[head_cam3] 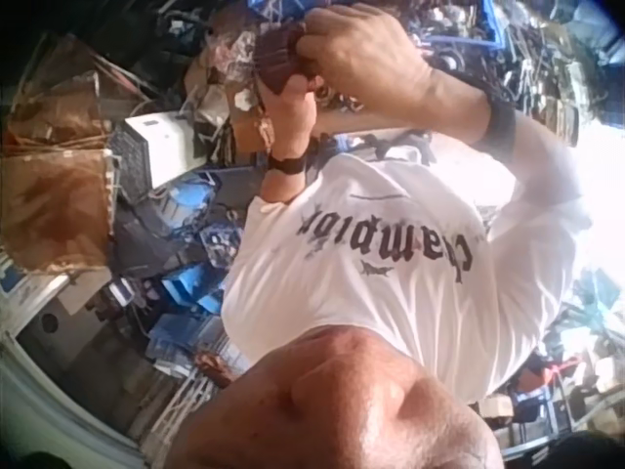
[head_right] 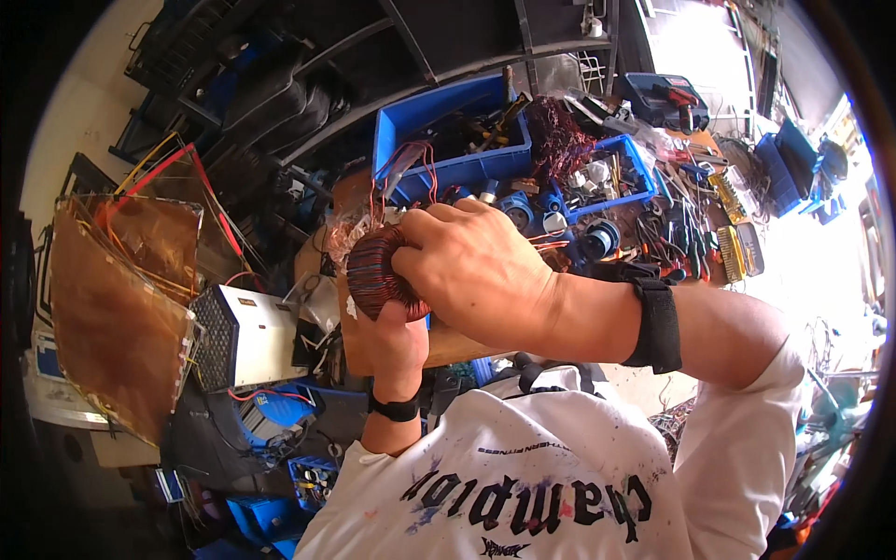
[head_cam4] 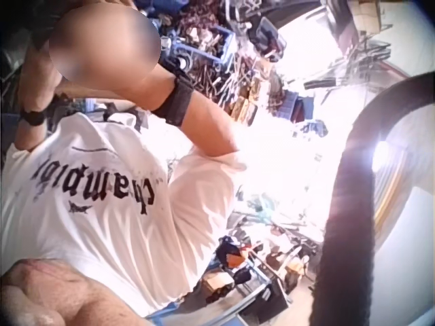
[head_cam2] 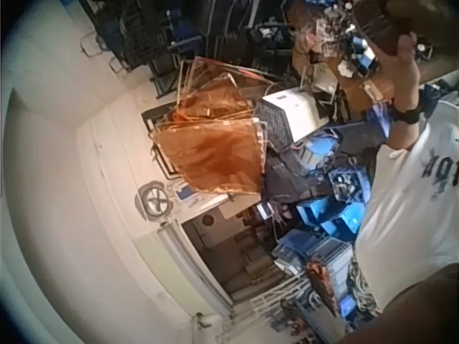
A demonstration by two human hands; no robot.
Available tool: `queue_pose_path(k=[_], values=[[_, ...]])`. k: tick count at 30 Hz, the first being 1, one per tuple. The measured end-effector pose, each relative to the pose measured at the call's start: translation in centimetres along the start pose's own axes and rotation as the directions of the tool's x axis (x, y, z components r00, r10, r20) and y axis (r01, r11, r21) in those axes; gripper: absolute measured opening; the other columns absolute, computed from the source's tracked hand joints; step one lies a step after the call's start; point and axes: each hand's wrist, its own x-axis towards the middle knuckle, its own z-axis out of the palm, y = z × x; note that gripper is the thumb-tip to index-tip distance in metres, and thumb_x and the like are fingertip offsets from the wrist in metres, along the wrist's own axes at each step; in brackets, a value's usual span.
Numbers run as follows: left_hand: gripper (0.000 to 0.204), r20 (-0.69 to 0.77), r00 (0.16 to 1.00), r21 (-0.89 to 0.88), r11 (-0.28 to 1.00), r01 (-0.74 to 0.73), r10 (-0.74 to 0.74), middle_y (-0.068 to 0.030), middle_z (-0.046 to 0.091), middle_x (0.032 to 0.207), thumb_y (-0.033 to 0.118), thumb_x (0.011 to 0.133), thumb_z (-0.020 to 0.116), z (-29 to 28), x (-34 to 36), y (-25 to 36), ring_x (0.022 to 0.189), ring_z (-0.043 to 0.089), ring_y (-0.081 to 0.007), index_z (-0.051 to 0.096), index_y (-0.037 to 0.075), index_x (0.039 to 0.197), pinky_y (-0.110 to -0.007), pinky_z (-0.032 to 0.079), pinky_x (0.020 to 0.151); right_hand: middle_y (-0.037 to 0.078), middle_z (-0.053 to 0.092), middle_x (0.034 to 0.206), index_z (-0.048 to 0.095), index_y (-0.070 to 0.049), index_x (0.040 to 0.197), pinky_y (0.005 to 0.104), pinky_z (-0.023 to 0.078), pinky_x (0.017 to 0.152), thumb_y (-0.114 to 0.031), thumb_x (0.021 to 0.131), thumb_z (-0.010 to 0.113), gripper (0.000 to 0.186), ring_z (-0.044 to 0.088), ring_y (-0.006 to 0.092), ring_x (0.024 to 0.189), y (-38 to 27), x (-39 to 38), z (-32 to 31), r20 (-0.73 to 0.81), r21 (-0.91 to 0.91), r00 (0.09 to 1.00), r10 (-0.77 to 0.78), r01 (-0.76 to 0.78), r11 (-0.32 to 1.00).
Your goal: The person holds a copper wire coil and uses pliers to strip the insulation from the wire ends. They then manipulate the stripped wires, twisting and arranging them while holding the coil in a cluttered workshop environment.
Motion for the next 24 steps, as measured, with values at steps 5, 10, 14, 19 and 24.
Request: queue_pose_path(k=[5,10,14,19,24], values=[[0.065,0.017,0.992,-0.184,0.975,0.123,-0.122,-0.0075,0.050,0.133,0.030,0.080,0.065,0.3,-0.1,0.4,0.125,0.047,-0.0217,0.043,0.002,0.135,-0.038,0.035,0.110,0.009,0.053,0.086,0.062,-0.005,0.077,0.0381,0.048,0.070,-0.012,0.069,0.068,0.012,0.059,0.0281,0.080,0.8,0.2,1.6,-0.063,0.195,0.997,0.034,-0.021,0.981],[0.067,0.015,0.987,-0.234,0.959,0.161,-0.162,-0.0080,0.050,0.133,0.035,0.081,0.065,-0.2,-0.4,-0.5,0.125,0.048,-0.0220,0.043,0.003,0.135,-0.038,0.036,0.109,0.011,0.052,0.084,0.063,-0.002,0.082,0.0388,0.048,0.064,-0.003,0.068,0.071,0.016,0.058,0.0299,0.075,1.2,0.0,3.0,-0.083,0.343,0.992,0.099,-0.065,0.937],[0.068,0.009,0.989,-0.237,0.961,0.143,-0.145,-0.0087,0.051,0.131,0.037,0.081,0.065,-0.4,-0.6,-0.7,0.122,0.050,-0.0229,0.043,0.002,0.135,-0.039,0.040,0.106,0.011,0.053,0.084,0.065,-0.002,0.085,0.0378,0.046,0.063,-0.003,0.071,0.071,0.015,0.057,0.0288,0.074,1.2,0.2,2.8,-0.002,0.398,0.990,0.142,-0.129,0.908],[0.073,-0.019,0.983,-0.190,0.966,0.177,-0.184,-0.0095,0.051,0.129,0.044,0.080,0.068,-0.3,-0.2,-0.1,0.119,0.052,-0.0232,0.044,0.001,0.133,-0.039,0.043,0.104,0.012,0.055,0.082,0.067,-0.002,0.083,0.0404,0.048,0.066,-0.007,0.073,0.069,0.012,0.060,0.0318,0.077,1.1,0.7,1.9,0.094,0.394,0.977,0.190,-0.212,0.894],[0.077,0.031,0.985,-0.235,0.956,0.174,-0.171,-0.0102,0.052,0.128,0.048,0.078,0.070,-0.3,0.0,0.1,0.118,0.053,-0.0222,0.044,0.000,0.132,-0.038,0.044,0.102,0.013,0.056,0.082,0.067,-0.001,0.083,0.0409,0.048,0.067,-0.007,0.073,0.069,0.012,0.060,0.0323,0.078,1.0,1.0,0.9,0.141,0.383,0.969,0.205,-0.244,0.891]])
